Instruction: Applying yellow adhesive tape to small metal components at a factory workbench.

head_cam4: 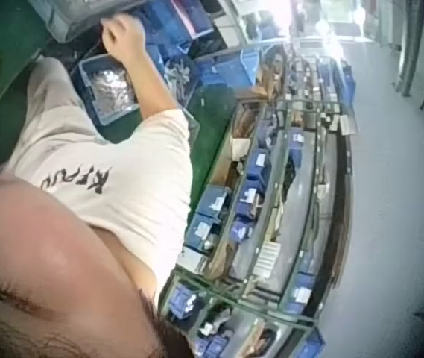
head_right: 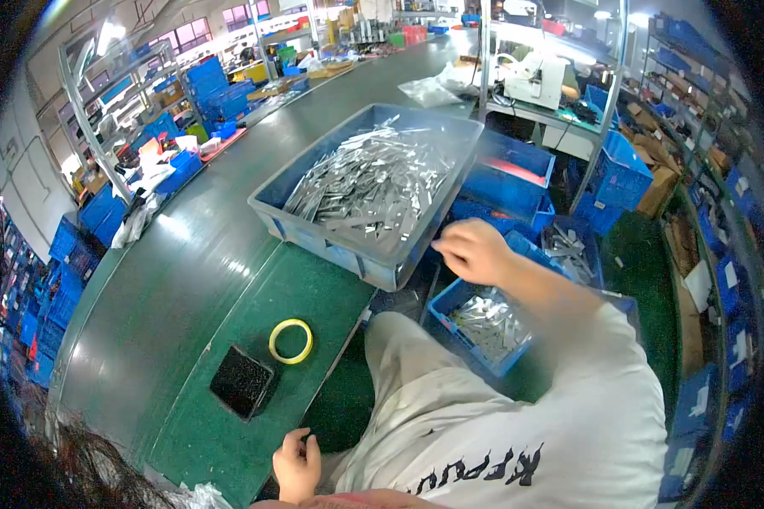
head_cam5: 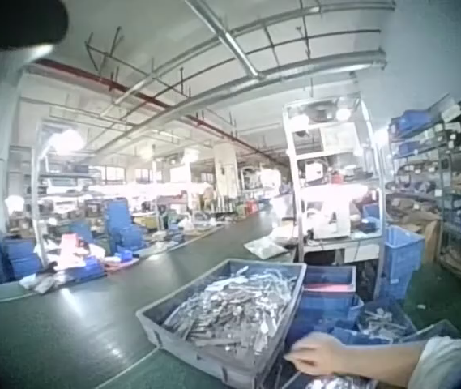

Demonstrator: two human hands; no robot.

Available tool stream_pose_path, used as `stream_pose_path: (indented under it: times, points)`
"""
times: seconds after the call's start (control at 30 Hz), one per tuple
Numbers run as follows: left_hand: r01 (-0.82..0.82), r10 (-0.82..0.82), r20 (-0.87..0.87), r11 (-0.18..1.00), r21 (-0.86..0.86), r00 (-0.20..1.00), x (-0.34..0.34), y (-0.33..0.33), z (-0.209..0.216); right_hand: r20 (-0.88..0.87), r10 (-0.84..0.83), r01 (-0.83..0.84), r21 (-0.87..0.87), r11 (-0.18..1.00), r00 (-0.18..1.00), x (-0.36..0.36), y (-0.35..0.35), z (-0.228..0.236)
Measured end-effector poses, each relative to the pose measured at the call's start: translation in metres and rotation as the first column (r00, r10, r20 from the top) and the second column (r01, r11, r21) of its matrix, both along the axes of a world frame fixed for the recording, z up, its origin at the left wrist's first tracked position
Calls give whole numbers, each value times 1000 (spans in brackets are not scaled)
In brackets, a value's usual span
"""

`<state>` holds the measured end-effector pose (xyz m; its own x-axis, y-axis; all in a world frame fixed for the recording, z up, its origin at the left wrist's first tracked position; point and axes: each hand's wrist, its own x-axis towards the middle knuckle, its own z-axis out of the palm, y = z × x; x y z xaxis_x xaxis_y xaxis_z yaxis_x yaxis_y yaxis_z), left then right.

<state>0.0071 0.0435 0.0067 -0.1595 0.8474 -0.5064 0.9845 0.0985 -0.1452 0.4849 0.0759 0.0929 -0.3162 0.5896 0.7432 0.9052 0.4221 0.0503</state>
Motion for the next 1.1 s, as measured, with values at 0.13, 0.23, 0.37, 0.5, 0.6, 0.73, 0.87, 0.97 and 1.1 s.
stream_pose_path:
  times: [0.13, 0.23, 0.37, 0.5, 0.6, 0.73, 0.87, 0.97, 1.1]
  points:
    - [-71, -512, 633, 743, 666, 580, -10, -4, -12, -45, -67, 54, -234, 971, 997, -44, 76, 52]
    - [63, -617, 545, 693, 718, 567, -12, -3, -16, 22, -245, 226, -472, 852, 969, -47, 151, 57]
    - [64, -698, 467, 589, 806, 543, -15, -4, -3, 286, -338, 442, -572, 690, 897, -30, 244, 32]
    - [-14, -723, 410, 484, 875, 556, -30, 8, 5, 386, -345, 512, -533, 674, 856, -37, 295, 21]
    - [-114, -643, 466, 510, 852, 608, -43, 13, -2, 288, -309, 422, -573, 702, 906, -63, 325, 11]
    - [-219, -581, 668, 656, 722, 465, -22, 29, 0, -56, -582, 489, -481, 728, 811, 11, 345, -23]
    - [-268, -509, 673, 653, 708, 537, -46, 25, -2, 372, -442, 555, -297, 777, 817, -70, 348, -32]
    - [-266, -480, 699, 689, 675, 530, -43, 30, 10, 370, -361, 474, -283, 834, 856, -58, 350, -23]
    - [-234, -515, 674, 675, 700, 529, -52, 28, 8, 219, -379, 433, -320, 843, 899, -74, 353, -7]
